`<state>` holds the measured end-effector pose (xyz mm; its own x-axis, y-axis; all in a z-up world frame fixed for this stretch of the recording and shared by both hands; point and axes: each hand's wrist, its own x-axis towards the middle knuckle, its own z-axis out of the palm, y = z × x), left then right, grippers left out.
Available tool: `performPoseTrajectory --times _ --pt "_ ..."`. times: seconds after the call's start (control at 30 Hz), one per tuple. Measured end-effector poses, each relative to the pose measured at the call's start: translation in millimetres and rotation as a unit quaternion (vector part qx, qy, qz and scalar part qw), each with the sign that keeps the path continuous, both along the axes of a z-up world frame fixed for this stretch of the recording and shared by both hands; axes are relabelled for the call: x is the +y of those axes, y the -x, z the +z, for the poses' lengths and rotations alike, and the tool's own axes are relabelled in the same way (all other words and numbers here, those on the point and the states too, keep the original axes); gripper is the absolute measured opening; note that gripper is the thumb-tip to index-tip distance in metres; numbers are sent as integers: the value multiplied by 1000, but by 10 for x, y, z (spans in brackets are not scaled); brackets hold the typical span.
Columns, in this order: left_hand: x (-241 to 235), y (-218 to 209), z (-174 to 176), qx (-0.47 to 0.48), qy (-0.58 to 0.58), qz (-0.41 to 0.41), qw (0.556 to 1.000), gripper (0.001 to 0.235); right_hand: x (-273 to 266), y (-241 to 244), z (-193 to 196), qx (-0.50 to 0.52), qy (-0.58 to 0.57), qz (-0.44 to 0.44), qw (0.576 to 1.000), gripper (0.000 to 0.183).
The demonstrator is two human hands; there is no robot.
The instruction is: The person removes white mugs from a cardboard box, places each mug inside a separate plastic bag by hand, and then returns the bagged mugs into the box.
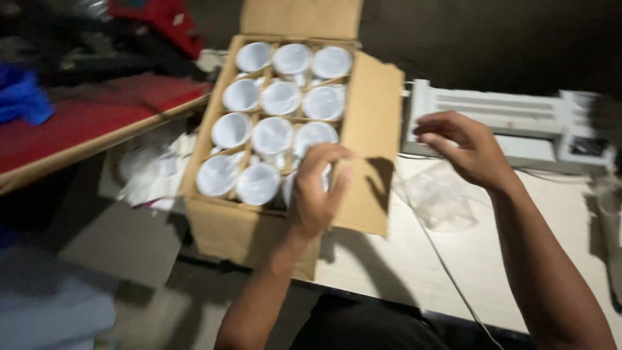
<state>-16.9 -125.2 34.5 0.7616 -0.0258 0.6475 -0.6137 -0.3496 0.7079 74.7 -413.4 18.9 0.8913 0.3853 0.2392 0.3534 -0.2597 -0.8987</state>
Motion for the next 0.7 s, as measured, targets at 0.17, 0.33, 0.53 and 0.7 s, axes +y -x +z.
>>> performPoseTrajectory --times 0.17,0.33,0.53,0.7 --pt "-823 169 -161 50 -70 -159 984 20 -1259 166 -1341 79 -16 -180 980 20" --pt "-1475 70 -834 182 -109 -220 952 22 -1946 584 -2682 191 21 -257 947 25" --pt "-1995 -308 -2116 289 -124 -115 942 21 -1459 645 -2942 -63 269 -147 950 24" --pt "-2237 -518 -2671 224 -164 -84 957 54 -1516 351 -3509 -96 450 -102 882 23"
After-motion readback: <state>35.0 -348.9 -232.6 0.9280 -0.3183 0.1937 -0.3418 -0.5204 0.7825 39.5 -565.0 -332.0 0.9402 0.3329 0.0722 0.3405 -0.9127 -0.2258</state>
